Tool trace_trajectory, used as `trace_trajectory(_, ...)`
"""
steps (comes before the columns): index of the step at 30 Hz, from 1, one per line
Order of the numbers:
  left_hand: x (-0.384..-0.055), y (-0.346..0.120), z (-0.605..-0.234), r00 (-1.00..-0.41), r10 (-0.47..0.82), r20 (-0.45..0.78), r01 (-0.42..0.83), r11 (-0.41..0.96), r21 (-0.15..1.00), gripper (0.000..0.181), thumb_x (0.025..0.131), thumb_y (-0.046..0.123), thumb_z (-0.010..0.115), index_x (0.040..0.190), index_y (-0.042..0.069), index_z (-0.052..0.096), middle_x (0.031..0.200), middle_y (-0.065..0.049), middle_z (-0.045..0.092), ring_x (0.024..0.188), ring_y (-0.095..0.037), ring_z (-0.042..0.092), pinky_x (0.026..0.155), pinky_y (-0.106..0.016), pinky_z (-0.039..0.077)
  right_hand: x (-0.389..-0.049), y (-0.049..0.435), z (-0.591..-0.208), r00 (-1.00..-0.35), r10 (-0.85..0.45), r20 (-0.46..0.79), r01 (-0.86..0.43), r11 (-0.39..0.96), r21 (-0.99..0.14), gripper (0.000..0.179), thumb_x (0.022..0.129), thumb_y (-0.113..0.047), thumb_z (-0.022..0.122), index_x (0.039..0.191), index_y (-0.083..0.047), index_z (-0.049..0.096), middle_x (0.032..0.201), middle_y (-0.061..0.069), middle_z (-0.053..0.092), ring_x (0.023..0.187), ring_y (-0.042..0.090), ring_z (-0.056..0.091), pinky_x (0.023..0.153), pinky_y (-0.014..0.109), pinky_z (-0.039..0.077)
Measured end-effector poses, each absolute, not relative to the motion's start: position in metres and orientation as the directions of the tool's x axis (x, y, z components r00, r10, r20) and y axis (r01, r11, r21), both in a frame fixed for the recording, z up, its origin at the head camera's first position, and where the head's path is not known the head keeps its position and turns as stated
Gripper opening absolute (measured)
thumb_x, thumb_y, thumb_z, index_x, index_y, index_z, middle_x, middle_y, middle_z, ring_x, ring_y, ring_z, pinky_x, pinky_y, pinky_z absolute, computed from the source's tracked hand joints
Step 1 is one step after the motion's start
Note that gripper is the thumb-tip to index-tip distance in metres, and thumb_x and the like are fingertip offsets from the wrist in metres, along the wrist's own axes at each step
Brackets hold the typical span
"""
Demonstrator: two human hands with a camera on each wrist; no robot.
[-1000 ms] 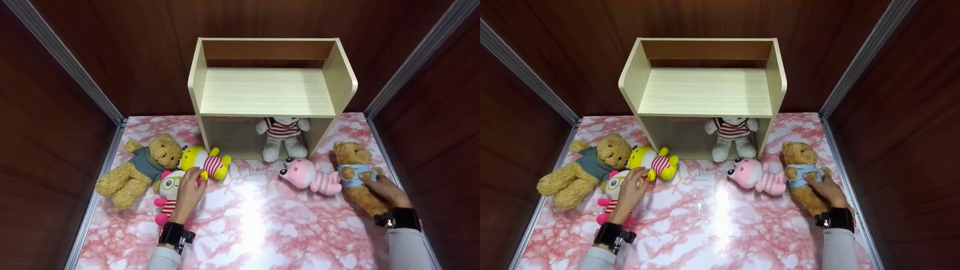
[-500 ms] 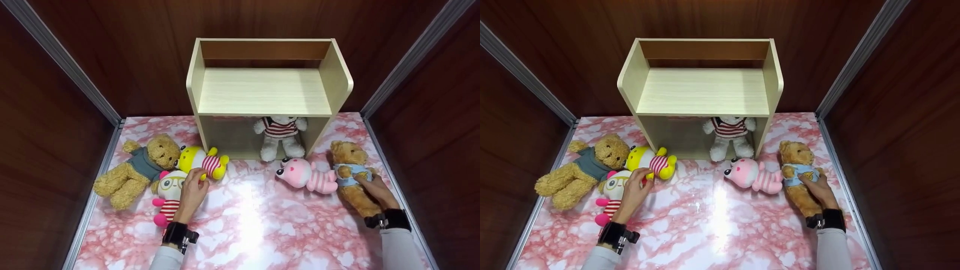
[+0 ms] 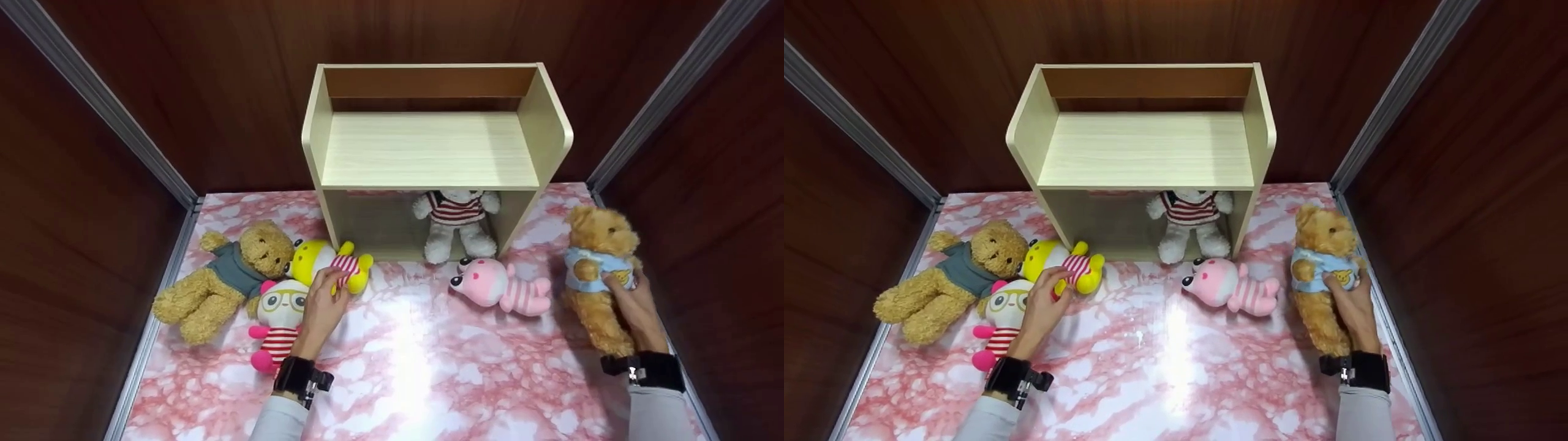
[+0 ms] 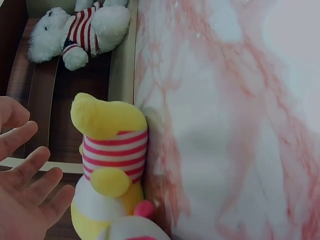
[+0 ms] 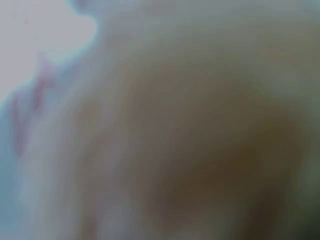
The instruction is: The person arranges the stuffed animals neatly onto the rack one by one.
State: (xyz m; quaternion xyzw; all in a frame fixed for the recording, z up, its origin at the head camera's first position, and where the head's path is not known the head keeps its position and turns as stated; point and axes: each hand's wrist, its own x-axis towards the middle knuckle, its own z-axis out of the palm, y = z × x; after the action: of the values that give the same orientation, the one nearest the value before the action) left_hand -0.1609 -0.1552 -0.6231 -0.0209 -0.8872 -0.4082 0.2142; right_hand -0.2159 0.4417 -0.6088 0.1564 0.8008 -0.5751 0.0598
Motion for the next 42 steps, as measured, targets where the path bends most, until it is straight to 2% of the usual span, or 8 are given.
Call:
trace_trajectory(5,-0.165,-0.149,-0.618,-0.913,-0.142,0.383,0.204,0.654,0.728,0.025,0.091,0.005,0.071,0.115,0.002,0.075,0.128,-0.015,0.063,0.098,-0.029,0.066,0.082,-0.042,0.055,-0.217,0.425,-0.589,-0.943,0.258,-0.208,0.267,0.222,-0.938,0.095,0.104,-0.043,0.052,0.165,-0.008,-0.012,0.171,0.021,-0.005,0.155,0.033,0.005,0.126,0.039,0.007)
trace_trajectory(12,-0.175,-0.135,-0.606,-0.905,-0.120,0.409,0.248,0.632,0.734,0.029,0.091,0.005,0.070,0.120,0.001,0.074,0.131,-0.017,0.062,0.120,-0.034,0.063,0.101,-0.049,0.050,-0.209,0.398,-0.569,-0.936,0.332,-0.120,0.136,0.027,-0.990,0.083,0.102,-0.031,0.051,0.168,-0.025,0.000,0.174,0.006,0.000,0.151,0.017,0.016,0.118,0.023,0.019)
trace_trajectory(19,-0.183,-0.119,-0.594,-0.914,-0.078,0.399,0.278,0.595,0.754,0.030,0.093,0.010,0.070,0.123,0.004,0.072,0.137,-0.016,0.058,0.129,-0.034,0.056,0.109,-0.046,0.045,-0.201,0.366,-0.560,-0.919,0.372,0.131,-0.204,-0.165,-0.965,0.084,0.098,-0.027,0.062,0.166,-0.017,0.014,0.169,0.010,0.018,0.151,0.018,0.022,0.116,0.018,0.024)
trace_trajectory(24,-0.186,-0.109,-0.587,-0.911,-0.060,0.409,0.304,0.572,0.762,0.030,0.093,0.007,0.070,0.124,0.004,0.072,0.138,-0.015,0.058,0.129,-0.036,0.054,0.105,-0.049,0.047,-0.203,0.337,-0.558,-0.860,0.397,0.322,-0.468,-0.357,-0.809,0.095,0.090,-0.029,0.082,0.162,-0.009,0.025,0.160,0.018,0.034,0.148,0.032,0.030,0.118,0.028,0.032)
trace_trajectory(26,-0.186,-0.105,-0.584,-0.911,-0.054,0.410,0.311,0.564,0.765,0.032,0.093,0.005,0.070,0.125,0.004,0.072,0.138,-0.015,0.057,0.128,-0.036,0.054,0.106,-0.050,0.046,-0.203,0.324,-0.556,-0.849,0.400,0.345,-0.497,-0.384,-0.779,0.091,0.092,-0.020,0.078,0.163,-0.009,0.023,0.160,0.019,0.035,0.148,0.035,0.030,0.120,0.031,0.032)
trace_trajectory(31,-0.186,-0.094,-0.579,-0.918,-0.010,0.397,0.332,0.530,0.780,0.041,0.093,0.011,0.069,0.133,0.004,0.066,0.143,-0.012,0.055,0.132,-0.033,0.052,0.110,-0.050,0.043,-0.196,0.293,-0.553,-0.888,0.363,0.283,-0.391,-0.268,-0.881,0.086,0.093,0.002,0.052,0.166,-0.011,0.010,0.167,0.017,0.024,0.152,0.030,0.026,0.123,0.029,0.024)
trace_trajectory(37,-0.181,-0.081,-0.576,-0.915,0.113,0.387,0.398,0.411,0.820,0.063,0.099,0.026,0.067,0.153,0.003,0.044,0.154,-0.013,0.048,0.139,-0.029,0.047,0.113,-0.048,0.041,-0.198,0.252,-0.558,-0.913,0.277,0.298,-0.357,-0.191,-0.914,0.089,0.084,0.013,0.055,0.162,-0.014,0.021,0.151,0.016,0.044,0.133,0.030,0.047,0.112,0.030,0.040)
trace_trajectory(42,-0.176,-0.066,-0.578,-0.884,0.278,0.376,0.452,0.303,0.839,0.078,0.102,0.043,0.062,0.160,0.003,0.029,0.161,-0.016,0.039,0.140,-0.034,0.046,0.112,-0.053,0.041,-0.202,0.217,-0.562,-0.909,0.217,0.356,-0.397,-0.187,-0.899,0.098,0.080,0.016,0.057,0.163,-0.017,0.017,0.150,0.012,0.043,0.131,0.028,0.048,0.113,0.032,0.039)
